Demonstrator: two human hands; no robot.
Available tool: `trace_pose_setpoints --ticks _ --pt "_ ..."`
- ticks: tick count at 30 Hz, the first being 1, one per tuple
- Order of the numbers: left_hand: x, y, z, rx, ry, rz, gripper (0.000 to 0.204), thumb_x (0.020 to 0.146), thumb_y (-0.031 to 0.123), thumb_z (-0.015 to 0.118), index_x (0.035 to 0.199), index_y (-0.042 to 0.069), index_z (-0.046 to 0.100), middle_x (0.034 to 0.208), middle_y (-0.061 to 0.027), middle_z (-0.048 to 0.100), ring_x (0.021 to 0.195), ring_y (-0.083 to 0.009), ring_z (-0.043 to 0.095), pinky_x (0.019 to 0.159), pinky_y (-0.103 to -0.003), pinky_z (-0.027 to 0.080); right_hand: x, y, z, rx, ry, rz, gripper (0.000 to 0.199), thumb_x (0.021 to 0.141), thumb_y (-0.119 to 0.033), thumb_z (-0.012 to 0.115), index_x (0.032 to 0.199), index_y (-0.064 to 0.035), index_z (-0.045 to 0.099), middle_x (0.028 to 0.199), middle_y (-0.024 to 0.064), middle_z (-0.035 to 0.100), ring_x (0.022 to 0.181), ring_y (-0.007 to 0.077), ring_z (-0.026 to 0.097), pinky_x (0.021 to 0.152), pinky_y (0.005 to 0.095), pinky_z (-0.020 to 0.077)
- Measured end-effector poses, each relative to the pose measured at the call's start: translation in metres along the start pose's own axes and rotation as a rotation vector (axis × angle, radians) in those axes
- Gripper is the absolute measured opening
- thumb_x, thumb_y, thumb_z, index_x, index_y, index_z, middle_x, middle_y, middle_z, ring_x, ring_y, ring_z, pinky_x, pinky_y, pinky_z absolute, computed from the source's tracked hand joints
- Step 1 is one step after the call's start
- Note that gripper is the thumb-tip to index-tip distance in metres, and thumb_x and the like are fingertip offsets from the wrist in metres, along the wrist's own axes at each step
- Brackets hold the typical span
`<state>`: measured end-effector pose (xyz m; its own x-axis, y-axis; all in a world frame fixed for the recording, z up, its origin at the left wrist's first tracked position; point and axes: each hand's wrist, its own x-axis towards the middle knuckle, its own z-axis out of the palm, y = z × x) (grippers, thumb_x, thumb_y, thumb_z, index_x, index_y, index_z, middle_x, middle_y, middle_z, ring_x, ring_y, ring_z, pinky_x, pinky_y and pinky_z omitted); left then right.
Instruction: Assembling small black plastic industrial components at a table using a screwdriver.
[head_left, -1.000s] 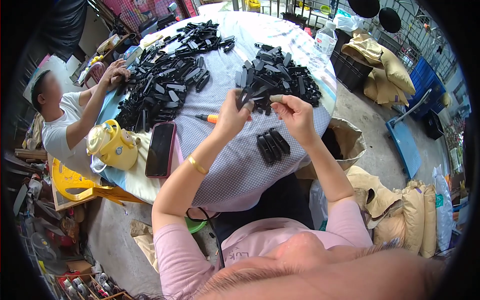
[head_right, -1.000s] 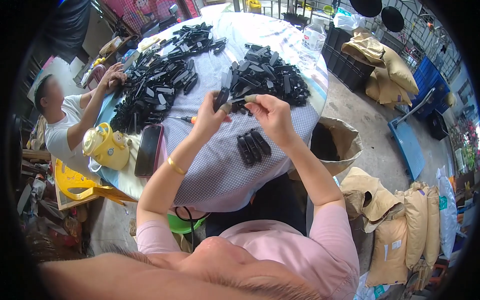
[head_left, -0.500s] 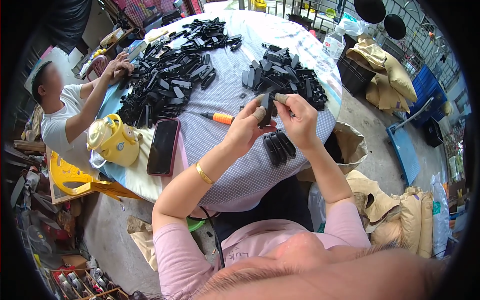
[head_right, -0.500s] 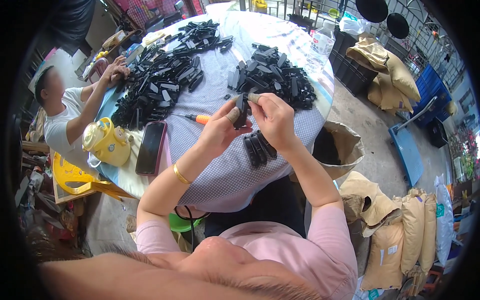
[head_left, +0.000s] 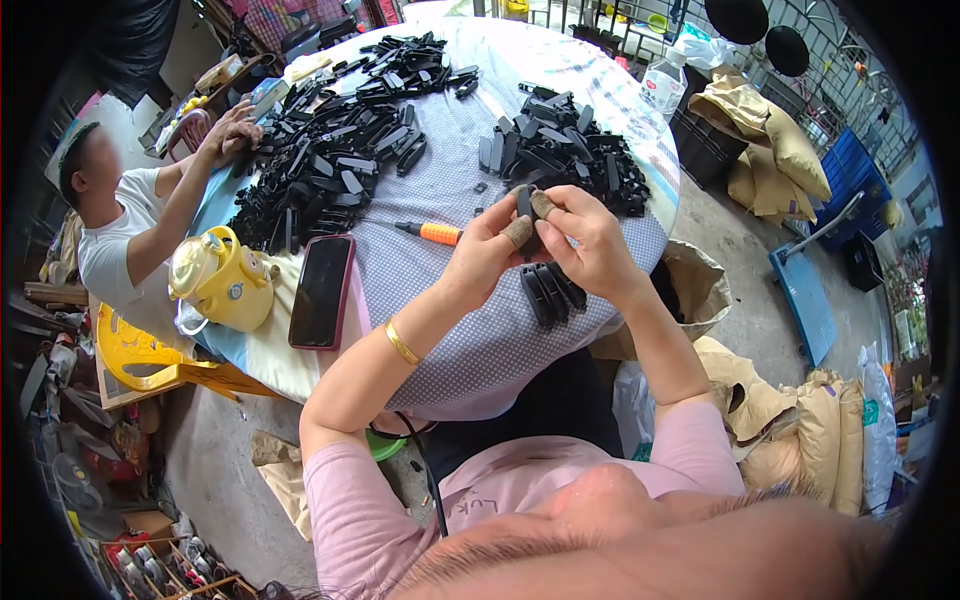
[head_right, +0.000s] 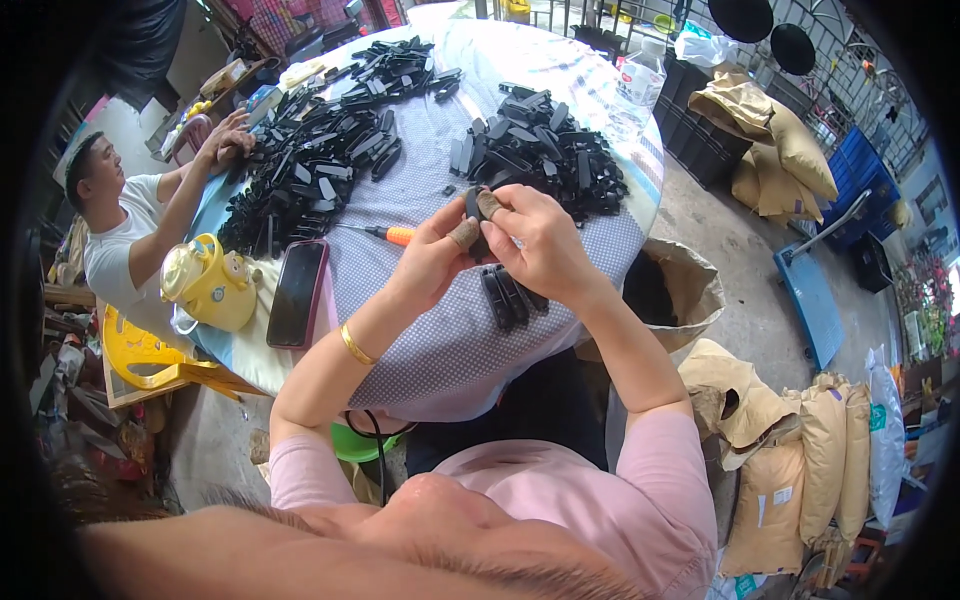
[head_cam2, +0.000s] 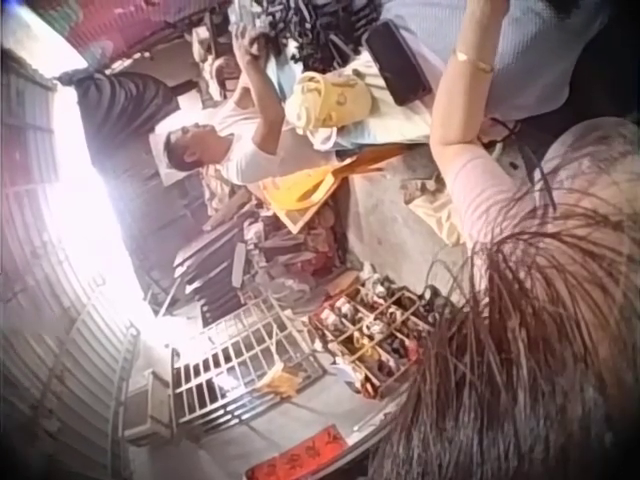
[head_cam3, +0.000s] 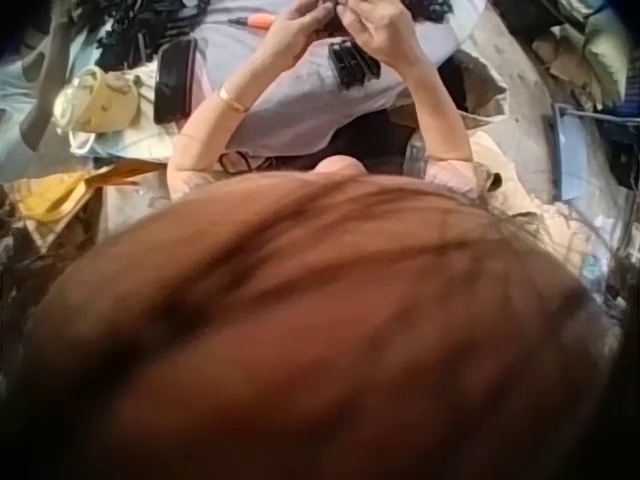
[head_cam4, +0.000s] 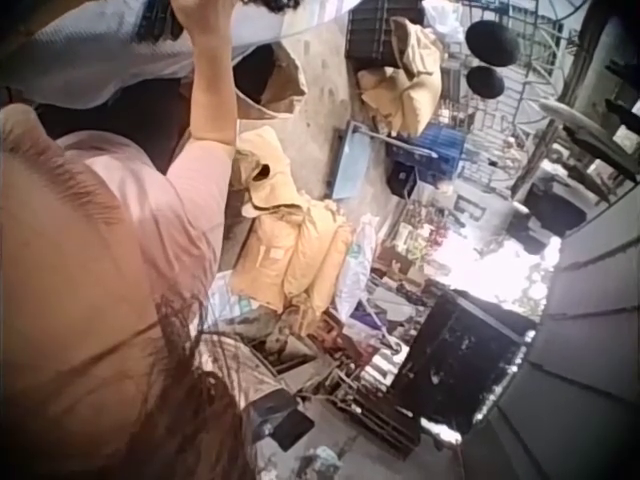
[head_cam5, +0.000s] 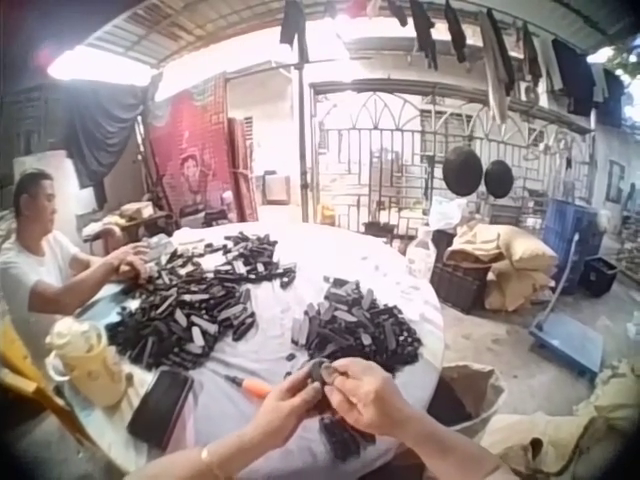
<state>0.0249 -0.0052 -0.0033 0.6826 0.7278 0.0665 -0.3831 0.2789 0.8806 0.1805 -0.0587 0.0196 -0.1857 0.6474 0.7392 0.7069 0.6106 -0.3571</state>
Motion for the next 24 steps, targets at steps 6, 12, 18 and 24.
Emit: trace_pose_setpoints --ticks 6,12,18,24 --pt "0.000 0.004 0.017 -0.071 0.028 -0.002 0.035 0.096 0.015 0.042 0.130 0.005 0.041 0.106 -0.0048 0.055 0.093 -0.0150 0.058 0.079 -0.029 0.052 -0.009 -0.006 0.006 0.025 0.141 0.065 0.021 0.077 -0.005 0.065 0.097 0.0030 0.063 0.088 0.0125 0.059 0.074 0.0250 0.059 0.061 0.0306 0.0477" --pt "0.024 -0.011 -0.010 0.536 0.080 0.127 0.043 0.090 0.021 0.053 0.129 0.003 0.043 0.106 -0.0095 0.055 0.095 -0.0201 0.057 0.083 -0.034 0.048 -0.025 -0.005 -0.023 -0.199 0.090 0.286 0.024 0.071 -0.003 0.067 0.095 -0.0002 0.064 0.070 0.0117 0.058 0.062 0.0226 0.059 0.056 0.0295 0.0471" --pt "0.065 0.005 -0.037 1.467 0.182 0.302 0.039 0.075 0.019 0.066 0.110 0.003 0.059 0.088 -0.0151 0.058 0.081 -0.0276 0.056 0.073 -0.035 0.046 -0.053 0.006 -0.027 -0.227 -0.272 0.391 0.019 0.077 -0.017 0.061 0.092 -0.0070 0.066 0.079 0.0127 0.062 0.072 0.0308 0.060 0.065 0.0379 0.0480" --pt "0.081 -0.012 -0.026 1.743 0.241 0.275 0.024 0.074 0.018 0.067 0.092 0.004 0.059 0.087 -0.0165 0.059 0.084 -0.0349 0.056 0.076 -0.040 0.045 -0.045 0.030 -0.015 -0.078 -0.190 0.363 0.015 0.076 -0.012 0.065 0.088 -0.0028 0.066 0.075 0.0132 0.062 0.065 0.0274 0.060 0.059 0.0340 0.0471"
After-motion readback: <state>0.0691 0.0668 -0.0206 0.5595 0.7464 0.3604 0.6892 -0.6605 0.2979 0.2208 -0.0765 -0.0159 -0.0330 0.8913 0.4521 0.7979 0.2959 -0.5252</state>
